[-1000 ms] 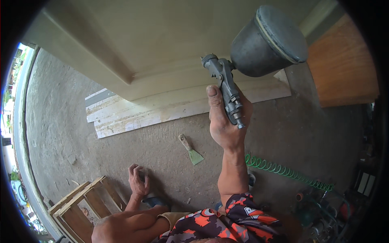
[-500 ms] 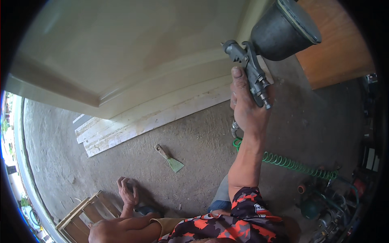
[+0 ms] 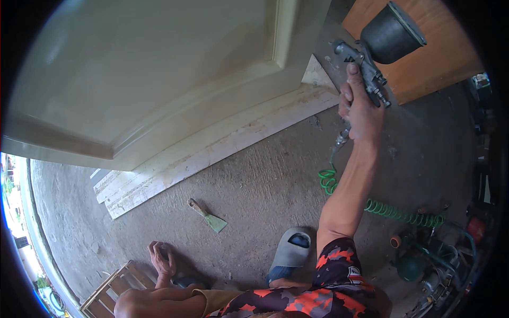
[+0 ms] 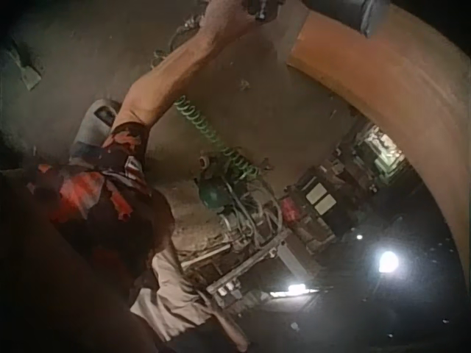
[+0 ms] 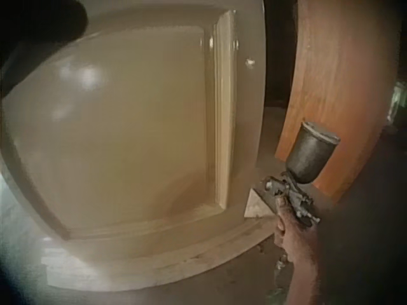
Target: The person spray-paints the surface of a wooden door using a compressed air spray gun, applying even coats of paint while sitting on the floor.
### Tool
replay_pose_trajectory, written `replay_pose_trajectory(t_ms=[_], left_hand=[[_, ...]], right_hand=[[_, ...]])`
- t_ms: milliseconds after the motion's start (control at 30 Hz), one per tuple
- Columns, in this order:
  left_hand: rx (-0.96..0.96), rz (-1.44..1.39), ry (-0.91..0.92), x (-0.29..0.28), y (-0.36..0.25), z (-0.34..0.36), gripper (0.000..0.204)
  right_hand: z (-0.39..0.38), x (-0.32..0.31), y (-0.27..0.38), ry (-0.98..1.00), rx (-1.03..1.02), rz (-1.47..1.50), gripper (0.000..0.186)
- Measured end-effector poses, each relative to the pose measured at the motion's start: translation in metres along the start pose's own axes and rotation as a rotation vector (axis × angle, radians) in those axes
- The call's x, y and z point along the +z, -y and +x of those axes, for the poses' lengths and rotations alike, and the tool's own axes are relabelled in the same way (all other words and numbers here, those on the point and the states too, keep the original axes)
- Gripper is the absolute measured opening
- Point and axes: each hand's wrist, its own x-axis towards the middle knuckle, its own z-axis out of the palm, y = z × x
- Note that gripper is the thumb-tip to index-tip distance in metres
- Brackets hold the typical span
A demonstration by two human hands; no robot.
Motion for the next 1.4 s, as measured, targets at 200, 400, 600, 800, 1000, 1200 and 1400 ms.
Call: replay_pose_trajectory(t_ms=[200,400,600,800,1000,1200,1400], left_hand=[[-0.001,0.009,0.008,0.0,-0.005,0.002,0.049],[-0.022,0.03,0.001,-0.004,-0.009,0.0,0.051],[-0.033,0.01,-0.01,-0.005,-0.012,0.001,0.052],[-0.07,-0.037,-0.013,-0.008,-0.017,0.0,0.052],[-0.044,-0.105,-0.026,-0.01,-0.007,-0.002,0.054],[-0.055,-0.184,-0.034,-0.013,-0.001,-0.002,0.053],[-0.017,-0.232,-0.058,-0.013,0.013,-0.004,0.046]], right_hand=[[0.028,-0.03,-0.002,-0.042,0.016,0.0,0.031],[0.019,-0.017,0.003,-0.13,-0.01,-0.062,0.031],[-0.022,0.011,-0.013,-0.054,-0.065,-0.115,0.041],[-0.079,0.068,-0.022,0.065,-0.142,-0.093,0.036],[-0.143,0.135,-0.026,0.129,-0.18,-0.029,0.04],[-0.212,0.2,-0.006,0.179,-0.064,-0.015,0.033],[-0.279,0.264,-0.001,0.206,-0.109,0.01,0.036]])
